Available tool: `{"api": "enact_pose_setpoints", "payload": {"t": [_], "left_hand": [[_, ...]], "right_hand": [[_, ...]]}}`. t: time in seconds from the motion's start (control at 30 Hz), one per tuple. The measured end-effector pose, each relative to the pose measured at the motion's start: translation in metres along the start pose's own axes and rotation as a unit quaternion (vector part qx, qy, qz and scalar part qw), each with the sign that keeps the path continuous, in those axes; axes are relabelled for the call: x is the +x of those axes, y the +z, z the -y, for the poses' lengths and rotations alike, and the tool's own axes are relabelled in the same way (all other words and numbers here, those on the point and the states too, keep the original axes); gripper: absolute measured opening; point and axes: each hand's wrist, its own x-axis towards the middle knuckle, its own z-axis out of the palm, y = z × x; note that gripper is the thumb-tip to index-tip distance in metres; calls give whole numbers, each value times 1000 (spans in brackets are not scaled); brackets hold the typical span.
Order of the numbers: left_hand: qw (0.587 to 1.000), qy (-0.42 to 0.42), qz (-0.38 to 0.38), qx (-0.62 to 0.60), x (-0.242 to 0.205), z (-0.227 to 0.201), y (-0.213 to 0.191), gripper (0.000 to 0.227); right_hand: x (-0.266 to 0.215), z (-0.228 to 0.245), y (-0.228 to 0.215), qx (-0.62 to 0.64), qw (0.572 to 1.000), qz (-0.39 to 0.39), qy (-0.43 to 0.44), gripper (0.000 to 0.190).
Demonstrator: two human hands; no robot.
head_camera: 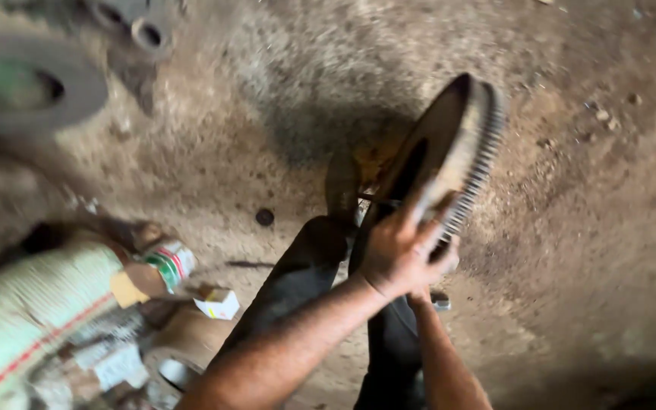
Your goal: The person works on a large metal flywheel on a concrete floor, using a wrench to turn bolts in the center and a rod to probe openings, while also flipping the component and handling small fasteners.
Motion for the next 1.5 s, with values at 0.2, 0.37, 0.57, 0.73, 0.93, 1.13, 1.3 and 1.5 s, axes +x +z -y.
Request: {"api": "enact_pose_setpoints", "payload": {"t": [0.2,0.37,0.57,0.73,0.93,1.13,1.3,1.5], "left_hand": [[999,-24,-33,-1,-1,6,-2,66],[984,-88,-51,-146,-1,20,-14,60],[866,-350,-174,-313,-18,90,38,35],[899,-345,41,-265,-41,144,91,21],[937,-106,85,-322,-51,209,126,29],[917,-134,63,-371,-64,206,132,42],[900,-77,19,-429,-65,216,135,37],[919,-27,80,-386,-59,223,128,36]], "right_hand": [[18,23,-37,-65,996,-9,52,59],[16,53,-61,-111,991,-26,67,59],[7,76,-71,-136,987,-45,79,58],[0,89,-69,-131,986,-58,84,57],[1,92,-57,-104,990,-69,70,56],[-1,101,-61,-115,989,-74,65,56],[-11,101,-66,-128,986,-73,81,55],[-26,94,-67,-125,983,-95,99,54]]}}
